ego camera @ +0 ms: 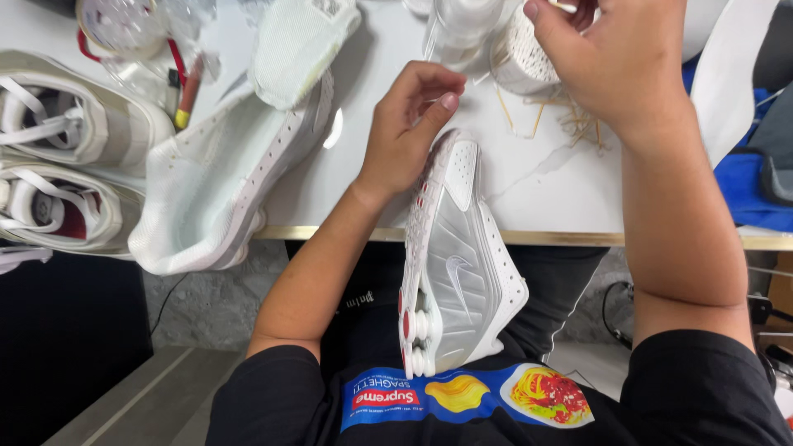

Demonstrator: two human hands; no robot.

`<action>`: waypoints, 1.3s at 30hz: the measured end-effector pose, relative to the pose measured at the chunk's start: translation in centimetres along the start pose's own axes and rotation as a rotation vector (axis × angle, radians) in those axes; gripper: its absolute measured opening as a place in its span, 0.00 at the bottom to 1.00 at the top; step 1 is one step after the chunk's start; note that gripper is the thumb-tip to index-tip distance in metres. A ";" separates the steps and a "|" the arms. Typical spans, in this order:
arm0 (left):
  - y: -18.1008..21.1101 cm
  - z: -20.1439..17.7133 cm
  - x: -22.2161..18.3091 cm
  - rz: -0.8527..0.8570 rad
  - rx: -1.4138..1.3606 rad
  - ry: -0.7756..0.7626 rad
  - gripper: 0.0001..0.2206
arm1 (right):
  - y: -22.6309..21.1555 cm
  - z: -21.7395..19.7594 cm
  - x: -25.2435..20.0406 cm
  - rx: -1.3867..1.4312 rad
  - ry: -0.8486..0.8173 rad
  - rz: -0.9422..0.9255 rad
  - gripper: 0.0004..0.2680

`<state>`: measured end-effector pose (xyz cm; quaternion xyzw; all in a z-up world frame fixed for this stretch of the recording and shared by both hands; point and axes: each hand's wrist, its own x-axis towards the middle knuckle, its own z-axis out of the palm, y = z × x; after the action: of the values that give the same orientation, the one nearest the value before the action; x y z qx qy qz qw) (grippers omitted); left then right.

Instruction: The person uses a cotton swab to apply a liquid from a bottle to the soles and sides of a white sneaker, specifically cleaning around the red circular accents and seams.

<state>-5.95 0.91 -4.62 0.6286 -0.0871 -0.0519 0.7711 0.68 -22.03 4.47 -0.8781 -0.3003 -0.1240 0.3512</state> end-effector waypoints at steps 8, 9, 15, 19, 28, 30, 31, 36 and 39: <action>0.9 0.0 -2.4 -0.101 0.004 -0.323 0.22 | -3.7 0.1 -5.9 0.538 0.159 0.441 0.03; 1.4 -0.2 -2.6 -0.102 0.004 -0.329 0.23 | -4.8 0.3 -7.0 0.719 0.190 0.525 0.03; 3.8 -0.2 -4.3 0.030 0.095 -0.327 0.27 | -12.2 1.0 -14.0 0.892 0.193 0.591 0.05; 4.3 0.7 -5.4 0.025 0.092 -0.281 0.27 | -14.5 1.3 -15.6 0.915 0.242 0.651 0.08; 3.8 1.6 -7.8 0.097 0.124 -0.267 0.28 | -15.4 1.5 -18.6 0.814 0.231 0.763 0.05; 4.1 1.9 -7.8 0.076 0.104 -0.240 0.27 | -15.5 2.3 -17.8 0.690 0.255 0.712 0.03; 4.1 2.2 -7.4 0.044 0.096 -0.224 0.26 | -15.5 2.5 -17.2 0.690 0.276 0.737 0.02; 5.4 3.1 -5.9 -0.077 0.080 -0.198 0.28 | -15.6 1.4 -14.7 0.702 0.265 0.674 0.03; 6.3 3.1 -5.7 -0.080 0.011 -0.205 0.26 | -15.8 -0.4 -13.2 0.628 0.148 0.555 0.04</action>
<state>-12.37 0.35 1.74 0.6271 -0.1407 -0.1464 0.7520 -19.45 -19.03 7.72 -0.7646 -0.0497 0.0102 0.6425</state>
